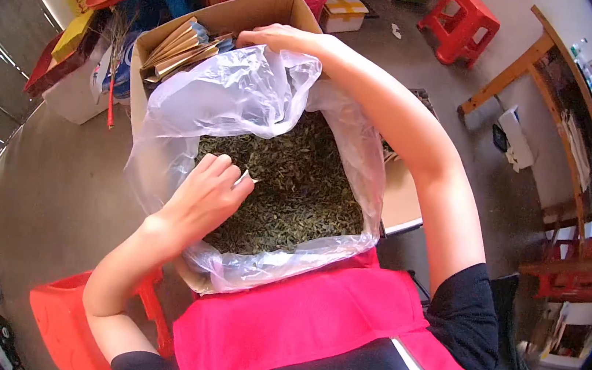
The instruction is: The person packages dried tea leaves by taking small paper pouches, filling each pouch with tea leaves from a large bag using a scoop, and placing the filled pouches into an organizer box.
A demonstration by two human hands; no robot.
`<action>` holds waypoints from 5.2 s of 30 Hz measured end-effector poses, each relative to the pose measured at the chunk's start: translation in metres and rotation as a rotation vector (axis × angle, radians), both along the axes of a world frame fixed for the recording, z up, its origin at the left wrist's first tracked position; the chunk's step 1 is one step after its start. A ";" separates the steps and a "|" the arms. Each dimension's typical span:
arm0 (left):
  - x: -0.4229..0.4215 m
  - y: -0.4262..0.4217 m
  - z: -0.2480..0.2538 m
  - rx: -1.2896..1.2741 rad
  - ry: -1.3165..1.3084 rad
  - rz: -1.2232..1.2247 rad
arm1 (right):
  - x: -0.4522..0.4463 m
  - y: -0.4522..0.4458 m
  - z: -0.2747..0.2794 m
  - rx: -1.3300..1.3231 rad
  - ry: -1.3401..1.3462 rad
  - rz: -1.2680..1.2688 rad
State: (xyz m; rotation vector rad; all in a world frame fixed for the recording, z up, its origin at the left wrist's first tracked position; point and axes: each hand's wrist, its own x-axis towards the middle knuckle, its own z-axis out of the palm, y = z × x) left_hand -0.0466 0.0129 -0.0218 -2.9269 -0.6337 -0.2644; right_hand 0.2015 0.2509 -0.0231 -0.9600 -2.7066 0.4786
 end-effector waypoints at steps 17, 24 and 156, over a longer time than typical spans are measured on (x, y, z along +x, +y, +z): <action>-0.004 -0.010 0.015 0.015 -0.054 0.005 | 0.010 -0.031 0.055 -0.025 0.649 -0.325; -0.006 -0.013 0.018 0.023 -0.052 0.012 | 0.037 -0.061 0.085 -0.199 1.111 -0.112; 0.076 0.020 0.146 -0.234 0.268 -0.419 | 0.021 -0.261 0.018 -0.117 0.315 0.195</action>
